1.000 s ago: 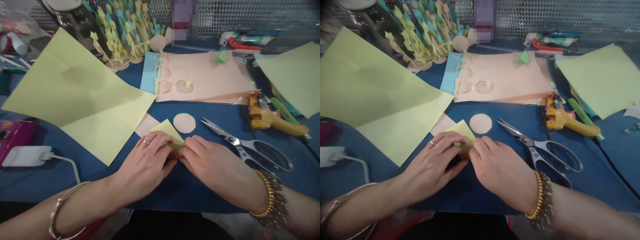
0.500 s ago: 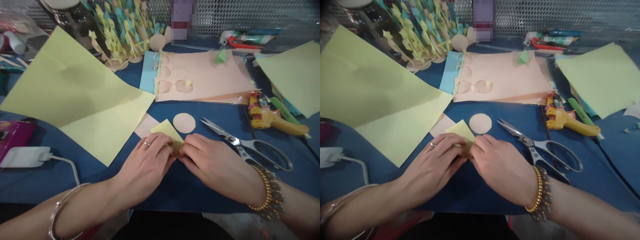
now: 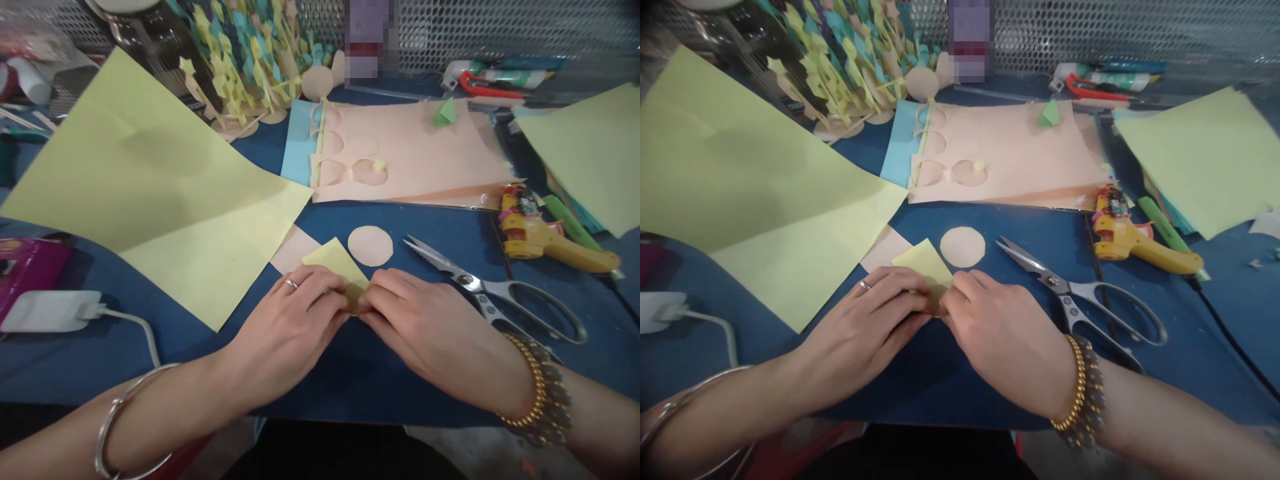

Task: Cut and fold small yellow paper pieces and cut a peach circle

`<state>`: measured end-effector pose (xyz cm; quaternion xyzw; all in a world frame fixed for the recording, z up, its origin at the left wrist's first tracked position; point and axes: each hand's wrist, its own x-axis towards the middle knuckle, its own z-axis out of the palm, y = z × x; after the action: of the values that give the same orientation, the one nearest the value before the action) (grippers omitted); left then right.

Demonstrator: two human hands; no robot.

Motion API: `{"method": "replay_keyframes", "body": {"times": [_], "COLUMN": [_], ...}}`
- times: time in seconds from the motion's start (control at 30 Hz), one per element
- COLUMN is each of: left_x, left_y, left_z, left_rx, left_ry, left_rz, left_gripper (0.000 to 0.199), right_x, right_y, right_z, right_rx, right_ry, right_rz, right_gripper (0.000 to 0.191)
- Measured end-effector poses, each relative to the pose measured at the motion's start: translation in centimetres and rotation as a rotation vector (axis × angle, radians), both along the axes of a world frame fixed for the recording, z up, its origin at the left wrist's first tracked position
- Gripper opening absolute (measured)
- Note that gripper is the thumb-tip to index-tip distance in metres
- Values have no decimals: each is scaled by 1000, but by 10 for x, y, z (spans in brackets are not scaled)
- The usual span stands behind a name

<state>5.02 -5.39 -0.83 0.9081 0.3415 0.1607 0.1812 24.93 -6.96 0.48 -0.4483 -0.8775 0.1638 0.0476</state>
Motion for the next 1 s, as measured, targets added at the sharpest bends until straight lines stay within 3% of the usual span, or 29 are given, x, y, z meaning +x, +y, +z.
{"method": "replay_keyframes", "body": {"times": [0.2, 0.33, 0.6, 1.0], "left_x": [-6, -5, -2, -3], "left_y": [-2, -4, -6, -7], "left_z": [0, 1, 1, 1], "left_rx": [309, 430, 475, 458], "left_ry": [-5, 34, 34, 48], "left_rz": [-137, -179, -174, -127], "left_gripper": [17, 18, 14, 12], "right_x": [0, -1, 2, 10], "right_y": [2, 4, 6, 8], "right_z": [3, 4, 5, 4], "right_rx": [-53, -99, -142, -161], "right_ry": [42, 43, 92, 91], "right_rz": [-44, -55, -82, -17], "right_gripper": [17, 17, 13, 11]}}
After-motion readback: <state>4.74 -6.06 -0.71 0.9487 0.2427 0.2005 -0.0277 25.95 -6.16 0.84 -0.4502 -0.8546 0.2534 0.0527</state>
